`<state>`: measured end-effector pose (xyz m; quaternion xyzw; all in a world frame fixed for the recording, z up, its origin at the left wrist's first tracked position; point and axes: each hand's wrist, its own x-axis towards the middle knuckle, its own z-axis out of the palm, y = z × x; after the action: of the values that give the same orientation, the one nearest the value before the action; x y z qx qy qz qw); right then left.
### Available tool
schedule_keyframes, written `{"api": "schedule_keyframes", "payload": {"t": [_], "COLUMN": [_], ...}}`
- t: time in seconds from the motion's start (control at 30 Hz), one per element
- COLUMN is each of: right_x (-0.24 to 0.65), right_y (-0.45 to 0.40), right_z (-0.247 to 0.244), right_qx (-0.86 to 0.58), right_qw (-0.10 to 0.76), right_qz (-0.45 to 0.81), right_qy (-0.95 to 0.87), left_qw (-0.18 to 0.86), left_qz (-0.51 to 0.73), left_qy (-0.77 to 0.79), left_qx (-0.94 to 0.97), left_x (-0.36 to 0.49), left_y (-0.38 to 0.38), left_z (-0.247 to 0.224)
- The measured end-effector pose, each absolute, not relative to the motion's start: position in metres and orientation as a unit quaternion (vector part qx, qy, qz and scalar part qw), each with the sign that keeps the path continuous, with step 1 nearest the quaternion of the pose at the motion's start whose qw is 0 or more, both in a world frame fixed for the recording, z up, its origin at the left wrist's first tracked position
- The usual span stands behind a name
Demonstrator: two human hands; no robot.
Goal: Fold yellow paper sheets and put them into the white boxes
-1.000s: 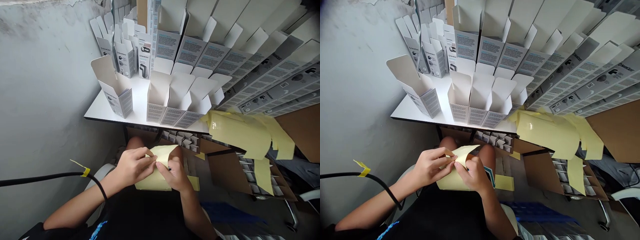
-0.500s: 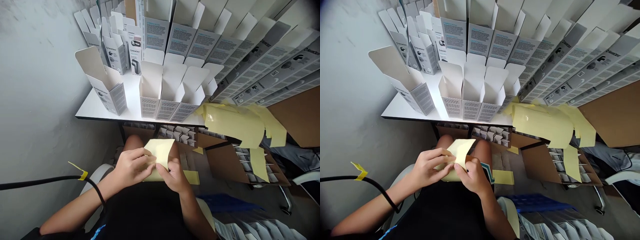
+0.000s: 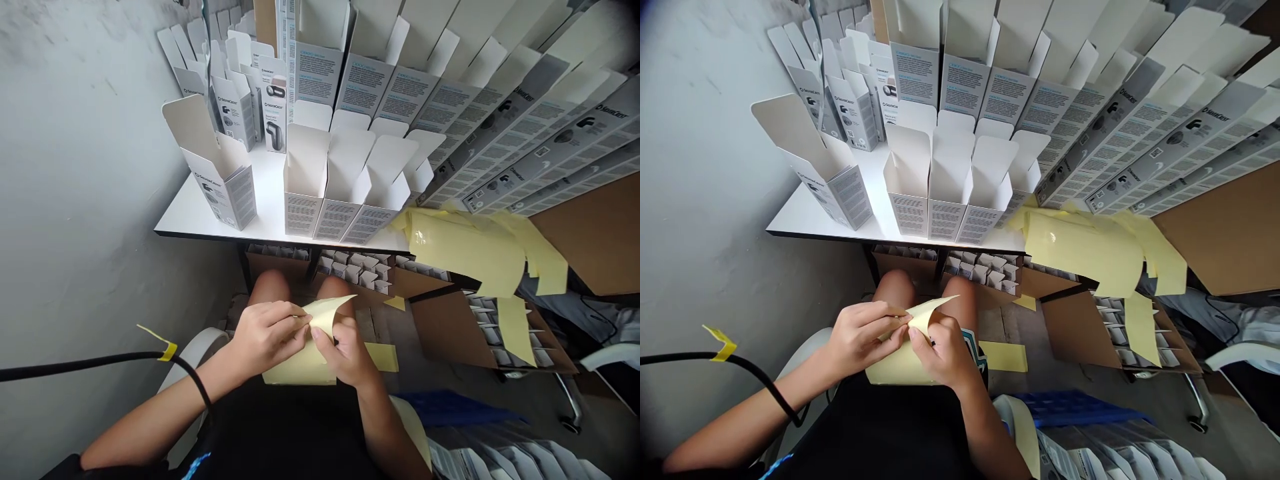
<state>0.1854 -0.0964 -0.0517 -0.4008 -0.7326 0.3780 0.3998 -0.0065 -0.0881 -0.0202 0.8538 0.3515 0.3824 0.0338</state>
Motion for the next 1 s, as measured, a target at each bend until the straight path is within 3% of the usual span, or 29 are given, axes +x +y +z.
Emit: {"api": "schedule_keyframes", "payload": {"t": [0.53,1.0], "right_x": [0.171,0.165], "right_y": [-0.093,-0.077], "right_z": [-0.055,-0.036], "right_qx": [-0.409,-0.376], "right_qw": [0.401,0.415], "right_qz": [0.362,0.288], "right_qy": [-0.736,-0.777], "left_qw": [0.121,0.046], "left_qz": [0.403,0.394], "left_qy": [0.374,0.369], "left_qx": [0.826,0.841], "left_x": [-0.025,-0.028], "left_y": [-0.083,-0.073], "left_z": [-0.032,-0.017]}}
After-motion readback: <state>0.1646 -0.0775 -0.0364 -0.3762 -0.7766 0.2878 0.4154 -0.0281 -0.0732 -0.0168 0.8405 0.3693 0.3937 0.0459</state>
